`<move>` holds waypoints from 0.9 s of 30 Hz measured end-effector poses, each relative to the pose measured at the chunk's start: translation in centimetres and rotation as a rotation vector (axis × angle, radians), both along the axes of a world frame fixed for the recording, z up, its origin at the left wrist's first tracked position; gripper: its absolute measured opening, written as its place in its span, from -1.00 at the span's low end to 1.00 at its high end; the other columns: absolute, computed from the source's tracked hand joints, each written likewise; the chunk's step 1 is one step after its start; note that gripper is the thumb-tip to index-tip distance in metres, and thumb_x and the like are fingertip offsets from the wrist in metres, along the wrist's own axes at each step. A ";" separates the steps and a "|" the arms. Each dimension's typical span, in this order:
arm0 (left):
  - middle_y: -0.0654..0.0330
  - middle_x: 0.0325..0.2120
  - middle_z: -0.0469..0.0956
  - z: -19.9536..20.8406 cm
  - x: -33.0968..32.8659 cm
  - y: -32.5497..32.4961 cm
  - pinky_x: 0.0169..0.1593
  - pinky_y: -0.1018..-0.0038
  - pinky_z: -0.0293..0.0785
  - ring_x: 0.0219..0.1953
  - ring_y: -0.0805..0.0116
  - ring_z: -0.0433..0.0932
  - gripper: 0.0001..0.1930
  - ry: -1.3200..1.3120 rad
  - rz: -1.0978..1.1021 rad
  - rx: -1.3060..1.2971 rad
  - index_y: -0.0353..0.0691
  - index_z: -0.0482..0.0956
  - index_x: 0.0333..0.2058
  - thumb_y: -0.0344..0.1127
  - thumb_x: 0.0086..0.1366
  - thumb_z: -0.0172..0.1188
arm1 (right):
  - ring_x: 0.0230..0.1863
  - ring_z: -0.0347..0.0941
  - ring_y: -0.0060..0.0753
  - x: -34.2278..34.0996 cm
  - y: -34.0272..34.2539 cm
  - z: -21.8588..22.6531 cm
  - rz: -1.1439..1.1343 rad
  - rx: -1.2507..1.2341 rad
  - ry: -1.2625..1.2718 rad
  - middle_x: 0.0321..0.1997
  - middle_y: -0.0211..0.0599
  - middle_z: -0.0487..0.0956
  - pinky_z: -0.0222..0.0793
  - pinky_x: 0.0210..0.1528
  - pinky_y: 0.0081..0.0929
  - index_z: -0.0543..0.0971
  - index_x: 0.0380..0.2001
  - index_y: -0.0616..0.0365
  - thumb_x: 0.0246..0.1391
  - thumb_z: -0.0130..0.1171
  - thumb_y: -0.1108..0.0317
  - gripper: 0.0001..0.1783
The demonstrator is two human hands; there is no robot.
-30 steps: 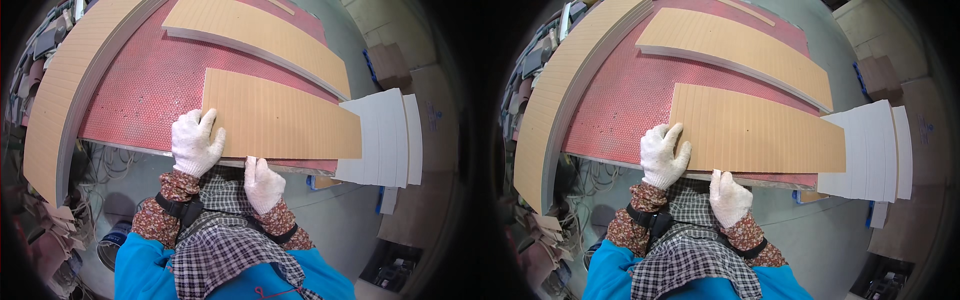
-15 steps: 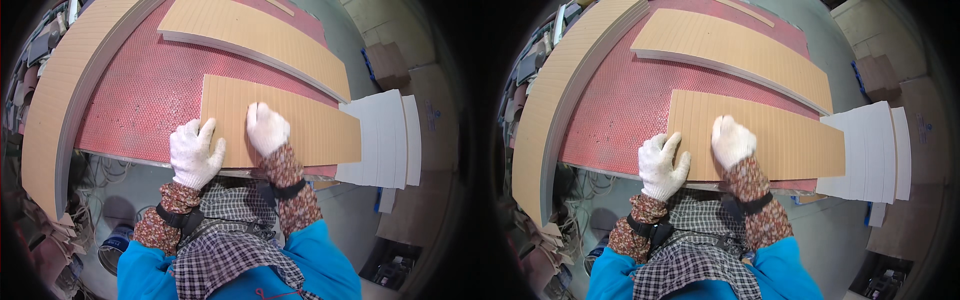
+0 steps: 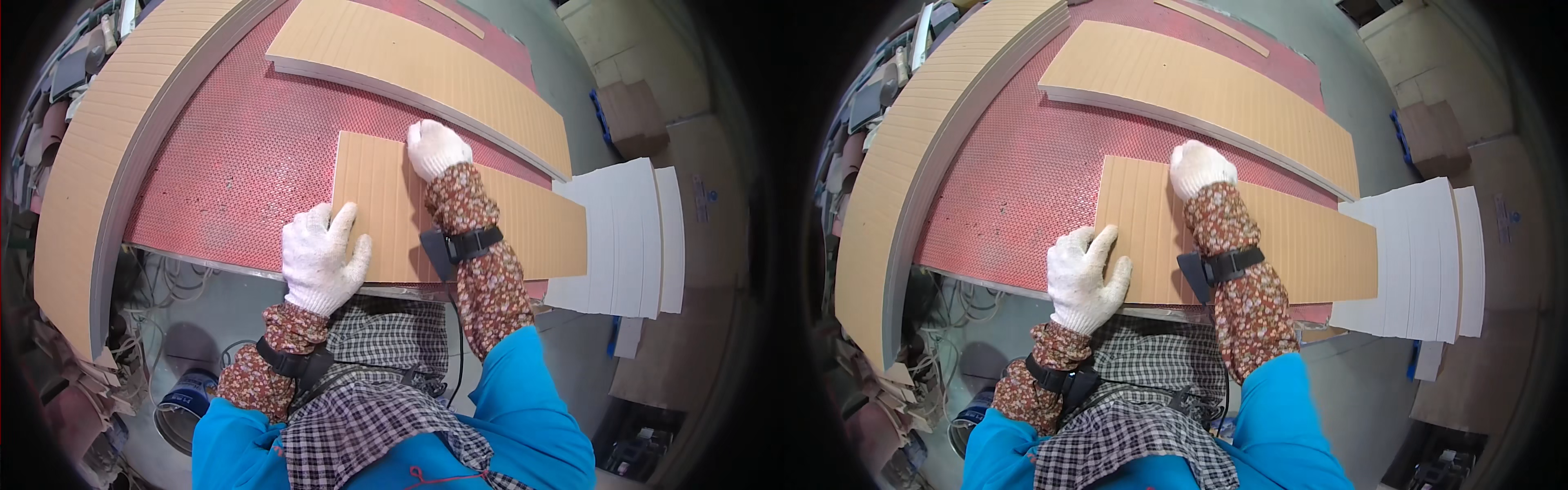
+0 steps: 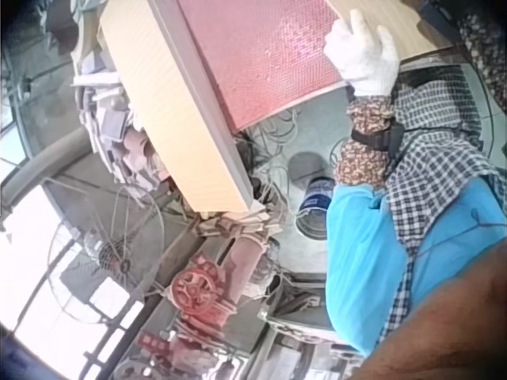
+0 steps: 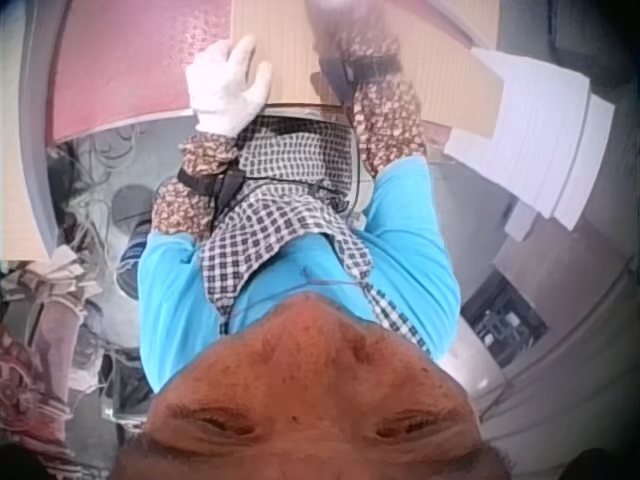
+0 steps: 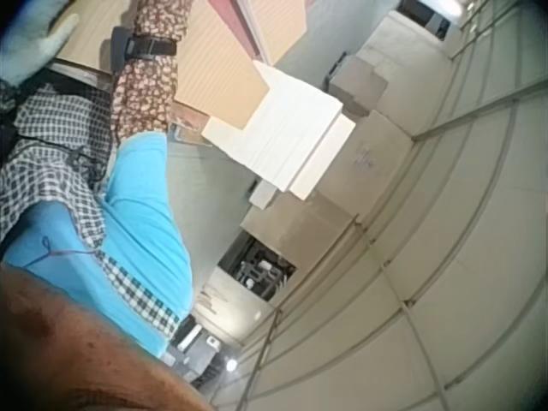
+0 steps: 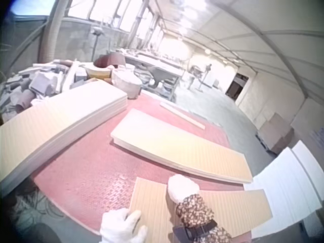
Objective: A person uses a sanding block to sand the edges and surface of wooden panels on a workbench.
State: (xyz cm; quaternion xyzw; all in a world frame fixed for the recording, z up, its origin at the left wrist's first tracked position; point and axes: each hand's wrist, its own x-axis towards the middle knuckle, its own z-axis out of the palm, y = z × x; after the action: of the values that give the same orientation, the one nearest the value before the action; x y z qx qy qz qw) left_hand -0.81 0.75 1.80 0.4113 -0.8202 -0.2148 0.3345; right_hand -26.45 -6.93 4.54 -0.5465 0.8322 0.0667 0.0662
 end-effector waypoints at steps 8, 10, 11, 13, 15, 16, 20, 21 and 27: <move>-0.01 -0.18 0.56 -0.3 -0.2 0.0 -0.04 0.11 0.46 -0.14 -0.01 0.52 -0.50 -0.016 0.012 -0.043 -0.26 0.63 0.05 -0.24 0.12 0.43 | -0.38 0.71 -0.07 6.3 11.8 0.0 0.145 -0.209 0.131 -0.34 -0.14 0.60 0.63 -0.40 -0.16 0.55 -0.23 0.10 0.38 -0.05 0.29 -0.79; -0.01 -0.17 0.57 -0.5 -0.1 -0.1 -0.03 0.12 0.46 -0.14 -0.01 0.52 -0.50 -0.013 0.015 -0.044 -0.26 0.63 0.05 -0.24 0.12 0.43 | -0.46 0.68 -0.13 8.4 15.0 0.3 0.132 -0.243 0.103 -0.36 -0.15 0.61 0.57 -0.49 -0.18 0.53 -0.28 0.08 0.39 -0.02 0.27 -0.80; -0.01 -0.16 0.57 -0.5 -0.1 -0.1 -0.03 0.12 0.47 -0.13 -0.01 0.52 -0.50 -0.007 0.021 -0.051 -0.26 0.63 0.05 -0.24 0.12 0.43 | -0.52 0.66 -0.16 9.4 16.6 0.2 0.118 -0.275 0.087 -0.42 -0.15 0.61 0.54 -0.54 -0.20 0.52 -0.31 0.08 0.40 0.01 0.26 -0.79; -0.01 -0.16 0.57 -0.6 0.1 0.0 -0.03 0.12 0.47 -0.13 -0.01 0.53 -0.50 -0.023 0.029 -0.059 -0.26 0.63 0.05 -0.24 0.13 0.43 | -0.58 0.63 -0.16 11.1 19.1 -0.1 0.078 -0.300 0.062 -0.52 -0.17 0.58 0.50 -0.58 -0.22 0.51 -0.35 0.08 0.40 0.05 0.23 -0.77; -0.01 -0.16 0.58 -0.2 0.1 0.0 -0.03 0.12 0.48 -0.13 -0.01 0.53 -0.51 -0.028 0.028 -0.042 -0.26 0.64 0.05 -0.24 0.14 0.43 | -0.64 0.59 -0.17 12.0 21.3 -0.4 0.035 -0.329 0.047 -0.62 -0.18 0.55 0.46 -0.63 -0.23 0.50 -0.39 0.08 0.41 0.10 0.21 -0.74; -0.01 -0.16 0.58 -0.3 0.0 0.0 -0.03 0.12 0.48 -0.13 -0.01 0.53 -0.51 -0.030 0.028 -0.046 -0.26 0.64 0.05 -0.24 0.14 0.43 | -0.67 0.57 -0.15 12.2 22.4 -1.3 0.033 -0.373 0.036 -0.69 -0.19 0.51 0.44 -0.64 -0.22 0.49 -0.42 0.08 0.41 0.13 0.20 -0.71; -0.01 -0.16 0.59 -0.5 0.0 0.0 -0.03 0.12 0.48 -0.13 0.00 0.53 -0.52 -0.016 0.011 -0.028 -0.26 0.64 0.04 -0.24 0.15 0.43 | -0.70 0.55 -0.12 12.7 23.7 -1.4 0.020 -0.409 -0.022 -0.75 -0.20 0.48 0.43 -0.65 -0.21 0.49 -0.45 0.09 0.41 0.16 0.20 -0.68; -0.01 -0.16 0.59 -0.5 0.0 0.1 -0.03 0.11 0.48 -0.12 0.01 0.53 -0.53 -0.012 0.011 -0.031 -0.27 0.64 0.04 -0.24 0.15 0.42 | -0.70 0.54 -0.11 12.8 23.9 -1.3 0.029 -0.391 -0.026 -0.73 -0.20 0.50 0.43 -0.64 -0.20 0.50 -0.42 0.10 0.41 0.16 0.20 -0.70; 0.01 -0.17 0.58 -0.7 0.1 0.1 -0.01 0.11 0.46 -0.12 0.02 0.53 -0.53 0.004 0.016 -0.043 -0.27 0.63 0.04 -0.24 0.16 0.42 | -0.69 0.57 -0.20 13.7 23.1 -0.4 0.175 -0.368 0.051 -0.67 -0.29 0.50 0.45 -0.65 -0.26 0.55 -0.23 0.12 0.41 0.11 0.25 -0.81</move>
State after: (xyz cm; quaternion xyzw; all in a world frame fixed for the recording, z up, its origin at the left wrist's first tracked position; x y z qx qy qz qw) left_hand -0.76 0.87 1.05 0.4100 -0.8206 -0.1955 0.3467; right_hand -12.72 16.16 4.19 -0.6178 0.7811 -0.0670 -0.0617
